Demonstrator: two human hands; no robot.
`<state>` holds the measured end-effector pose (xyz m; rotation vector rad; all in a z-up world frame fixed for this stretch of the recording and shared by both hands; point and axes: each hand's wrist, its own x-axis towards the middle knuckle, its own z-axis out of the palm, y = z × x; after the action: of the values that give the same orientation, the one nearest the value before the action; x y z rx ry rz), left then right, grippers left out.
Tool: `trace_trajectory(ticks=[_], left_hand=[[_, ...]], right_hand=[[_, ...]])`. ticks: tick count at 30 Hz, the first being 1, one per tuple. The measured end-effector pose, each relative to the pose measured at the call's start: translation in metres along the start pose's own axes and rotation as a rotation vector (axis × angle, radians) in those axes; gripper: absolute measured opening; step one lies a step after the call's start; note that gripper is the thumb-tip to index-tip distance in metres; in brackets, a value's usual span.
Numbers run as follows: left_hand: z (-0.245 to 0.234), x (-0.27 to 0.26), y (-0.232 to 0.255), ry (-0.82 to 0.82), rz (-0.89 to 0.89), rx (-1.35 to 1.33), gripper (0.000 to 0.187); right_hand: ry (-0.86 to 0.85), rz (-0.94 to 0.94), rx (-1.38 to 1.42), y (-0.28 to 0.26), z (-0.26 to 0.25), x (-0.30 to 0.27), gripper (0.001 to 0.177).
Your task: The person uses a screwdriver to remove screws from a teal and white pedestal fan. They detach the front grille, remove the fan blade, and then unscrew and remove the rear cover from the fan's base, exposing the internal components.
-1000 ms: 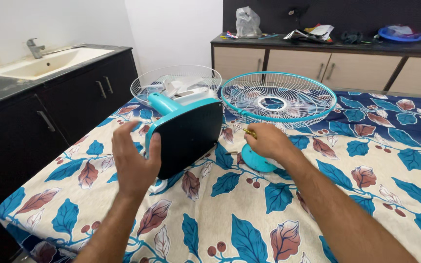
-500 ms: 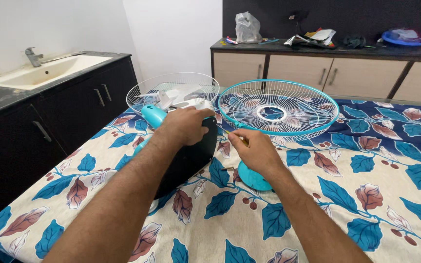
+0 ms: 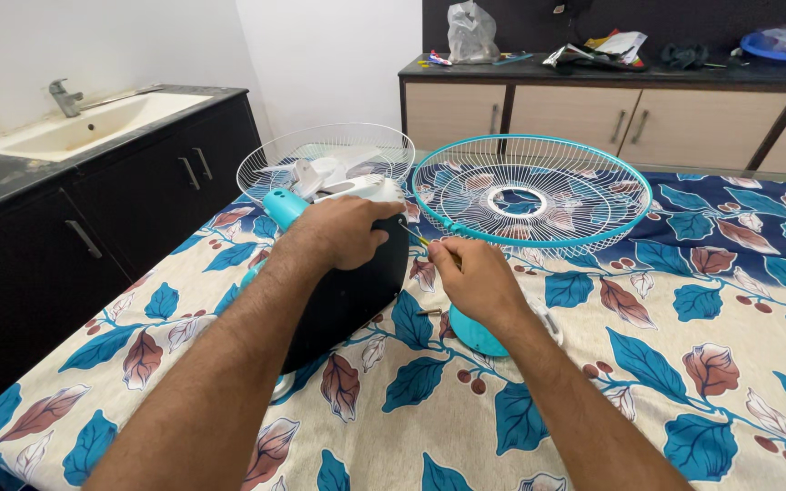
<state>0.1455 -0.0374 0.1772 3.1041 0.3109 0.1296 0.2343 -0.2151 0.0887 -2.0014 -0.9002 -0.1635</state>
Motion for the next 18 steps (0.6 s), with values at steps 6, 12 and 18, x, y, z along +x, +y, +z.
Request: trace_trajectory(ticks=[6,12,18], left_hand=[[-0.0022,-0.0022,-0.0010,0.025,0.012,-0.010,0.057],[0.0002,-0.0035,-0.0045,0.032,0.033,-0.007,0.056],[-0.0004,-0.0065,-0.0064,0.035,0.030,-0.007,0.056]], right_hand=[[0.017,-0.005,0.015,-0.0008,0.0017,0.0008,0.033],[0.015,0.012,0.012,0.0012,0.0036,-0.0005,0.033],[-0.004,0.037,-0.015,-0.0003,0.0037,-0.0007,0.034]])
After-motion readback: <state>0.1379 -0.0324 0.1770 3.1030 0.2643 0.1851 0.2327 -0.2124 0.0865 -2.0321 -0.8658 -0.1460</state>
